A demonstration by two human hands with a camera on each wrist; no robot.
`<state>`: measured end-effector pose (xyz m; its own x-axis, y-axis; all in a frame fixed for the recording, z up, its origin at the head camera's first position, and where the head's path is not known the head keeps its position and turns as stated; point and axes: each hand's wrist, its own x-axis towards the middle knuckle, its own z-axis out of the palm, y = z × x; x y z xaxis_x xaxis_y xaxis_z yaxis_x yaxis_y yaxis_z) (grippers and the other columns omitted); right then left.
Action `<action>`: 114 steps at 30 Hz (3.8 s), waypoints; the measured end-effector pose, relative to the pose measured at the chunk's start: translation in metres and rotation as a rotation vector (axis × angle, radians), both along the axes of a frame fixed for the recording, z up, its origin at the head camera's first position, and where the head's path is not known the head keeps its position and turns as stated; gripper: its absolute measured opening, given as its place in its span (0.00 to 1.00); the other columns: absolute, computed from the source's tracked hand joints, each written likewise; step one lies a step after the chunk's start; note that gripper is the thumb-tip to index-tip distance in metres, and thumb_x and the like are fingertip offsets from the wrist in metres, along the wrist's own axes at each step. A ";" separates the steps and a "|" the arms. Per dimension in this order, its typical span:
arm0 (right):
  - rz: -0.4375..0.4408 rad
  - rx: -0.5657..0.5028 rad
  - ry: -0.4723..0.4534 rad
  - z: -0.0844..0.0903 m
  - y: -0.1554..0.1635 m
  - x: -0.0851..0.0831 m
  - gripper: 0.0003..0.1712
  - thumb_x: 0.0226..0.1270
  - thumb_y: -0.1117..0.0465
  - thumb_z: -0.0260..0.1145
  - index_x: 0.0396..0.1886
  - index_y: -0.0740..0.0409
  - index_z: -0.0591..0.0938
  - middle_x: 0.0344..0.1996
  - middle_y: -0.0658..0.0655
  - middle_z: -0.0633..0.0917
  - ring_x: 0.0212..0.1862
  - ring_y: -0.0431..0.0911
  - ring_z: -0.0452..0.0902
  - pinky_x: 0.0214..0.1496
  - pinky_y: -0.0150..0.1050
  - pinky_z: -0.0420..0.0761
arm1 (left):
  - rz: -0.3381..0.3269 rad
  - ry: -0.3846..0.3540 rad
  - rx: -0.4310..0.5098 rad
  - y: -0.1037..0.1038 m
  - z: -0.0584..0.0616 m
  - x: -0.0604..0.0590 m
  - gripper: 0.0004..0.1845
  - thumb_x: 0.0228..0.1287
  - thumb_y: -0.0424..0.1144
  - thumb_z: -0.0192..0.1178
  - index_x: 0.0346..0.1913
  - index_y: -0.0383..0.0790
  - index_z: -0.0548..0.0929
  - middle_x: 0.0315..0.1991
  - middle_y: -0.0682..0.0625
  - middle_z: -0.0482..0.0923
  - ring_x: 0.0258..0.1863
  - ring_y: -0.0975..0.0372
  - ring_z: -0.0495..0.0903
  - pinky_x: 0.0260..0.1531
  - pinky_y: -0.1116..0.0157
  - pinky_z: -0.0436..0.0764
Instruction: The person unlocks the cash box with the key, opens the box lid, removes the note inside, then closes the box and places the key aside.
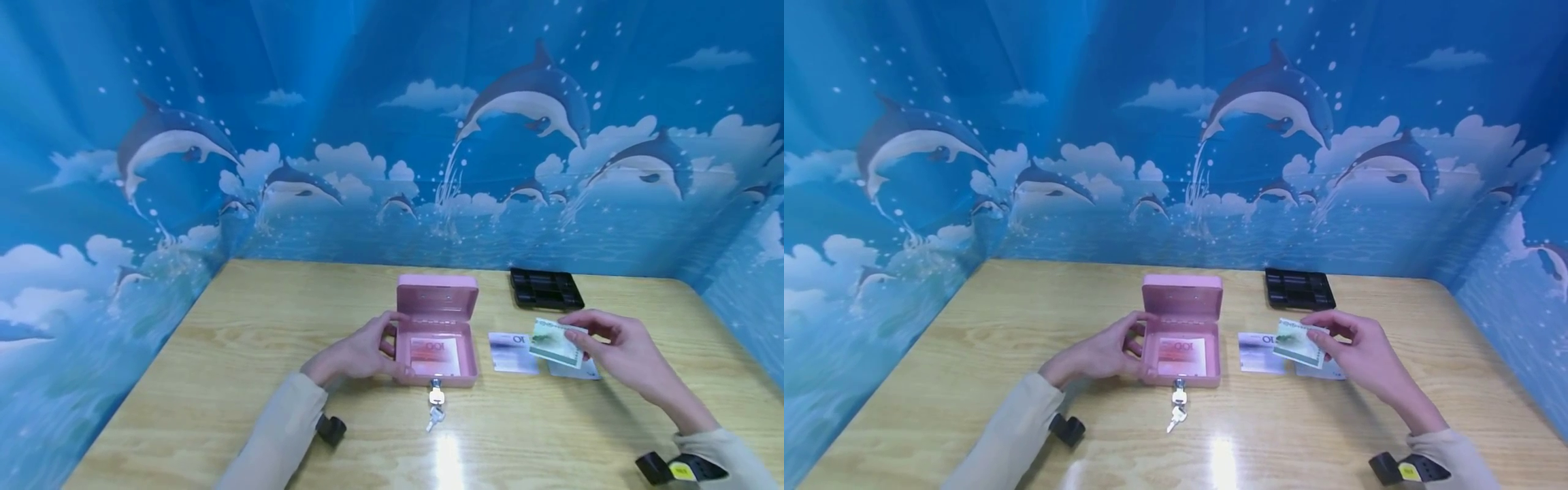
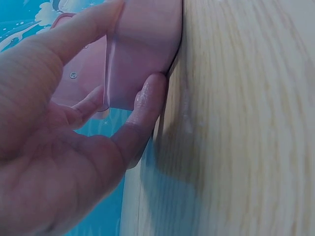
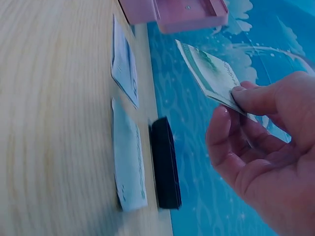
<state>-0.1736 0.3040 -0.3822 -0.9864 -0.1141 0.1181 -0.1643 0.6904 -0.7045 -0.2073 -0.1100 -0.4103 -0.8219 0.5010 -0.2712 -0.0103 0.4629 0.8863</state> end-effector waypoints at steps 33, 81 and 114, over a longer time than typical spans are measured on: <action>-0.104 0.037 -0.151 -0.019 0.083 -0.010 0.21 0.78 0.49 0.61 0.56 0.60 0.83 0.38 0.25 0.80 0.36 0.30 0.76 0.32 0.34 0.80 | -0.034 0.086 -0.043 -0.003 0.004 0.003 0.52 0.53 0.42 0.79 0.79 0.48 0.59 0.67 0.43 0.72 0.55 0.56 0.80 0.56 0.58 0.85; -0.010 0.390 0.183 -0.015 0.069 -0.012 0.09 0.68 0.59 0.71 0.44 0.56 0.89 0.41 0.61 0.89 0.33 0.19 0.70 0.25 0.30 0.75 | -0.043 0.150 -0.041 -0.003 0.003 0.005 0.48 0.56 0.42 0.77 0.77 0.45 0.62 0.64 0.40 0.71 0.51 0.58 0.81 0.49 0.64 0.86; 0.170 -0.006 0.004 -0.013 -0.063 0.005 0.16 0.71 0.52 0.70 0.55 0.50 0.86 0.54 0.52 0.87 0.51 0.45 0.83 0.43 0.32 0.85 | -0.044 0.083 -0.033 0.001 0.008 0.001 0.49 0.52 0.37 0.79 0.76 0.44 0.63 0.67 0.40 0.71 0.52 0.55 0.81 0.53 0.60 0.86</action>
<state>-0.1683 0.2412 -0.3950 -0.9524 -0.2788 0.1235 -0.2815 0.6482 -0.7075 -0.2065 -0.1093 -0.4022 -0.8196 0.5290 -0.2199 0.0838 0.4905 0.8674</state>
